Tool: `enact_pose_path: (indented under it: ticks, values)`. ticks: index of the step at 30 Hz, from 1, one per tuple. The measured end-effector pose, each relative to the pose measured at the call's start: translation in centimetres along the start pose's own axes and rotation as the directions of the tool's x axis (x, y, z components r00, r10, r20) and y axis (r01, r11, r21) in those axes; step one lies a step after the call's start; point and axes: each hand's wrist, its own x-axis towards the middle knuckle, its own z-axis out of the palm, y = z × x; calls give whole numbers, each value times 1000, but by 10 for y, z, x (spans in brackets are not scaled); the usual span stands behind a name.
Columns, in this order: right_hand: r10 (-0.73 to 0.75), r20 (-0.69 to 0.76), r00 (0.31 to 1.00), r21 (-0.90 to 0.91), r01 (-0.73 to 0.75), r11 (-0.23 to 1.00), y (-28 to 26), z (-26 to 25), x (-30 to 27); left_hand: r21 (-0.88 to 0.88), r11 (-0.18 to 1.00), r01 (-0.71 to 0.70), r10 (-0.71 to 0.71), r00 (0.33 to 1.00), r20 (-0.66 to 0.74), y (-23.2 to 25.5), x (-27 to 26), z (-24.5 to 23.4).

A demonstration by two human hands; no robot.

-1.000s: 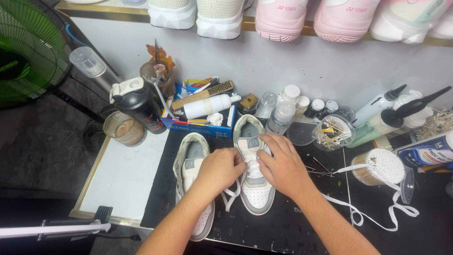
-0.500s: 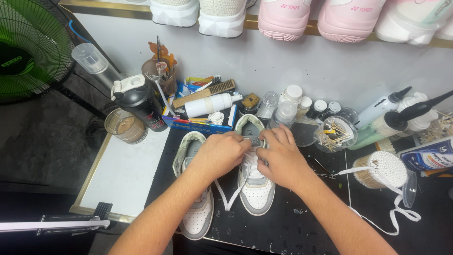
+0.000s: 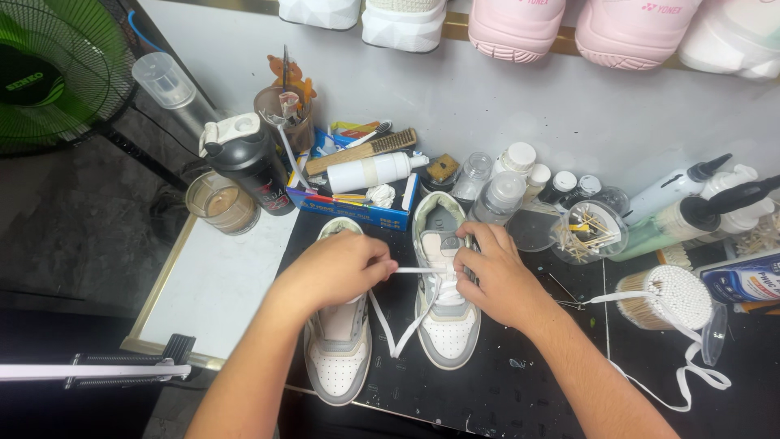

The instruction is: The person laces a pair of white and grey sneakers on a workbench. They thread white shoelaces through the eyelets of the right shoe, then the left shoe, and tie the laces into a knot.

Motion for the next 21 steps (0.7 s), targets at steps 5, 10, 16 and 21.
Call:
enact_pose_path:
  ticks: [5, 10, 16, 21]
  values:
    - [-55, -21, 998, -1, 55, 998, 2, 0, -7, -305, 948, -84, 127, 984, 125, -28, -15, -4]
    - [-83, -129, 988, 48, 89, 995, -5, -13, 3, -495, 867, -55, 36, 998, -48, -60, -31, -7]
    - [-59, -85, 995, 78, 66, 995, -5, -9, 13, -799, 580, -158, -125, 952, -279, -118, -52, 8]
    - [4, 135, 991, 77, -15, 997, -5, -11, 24, -788, -176, -590, -53, 805, -591, -136, -55, 37]
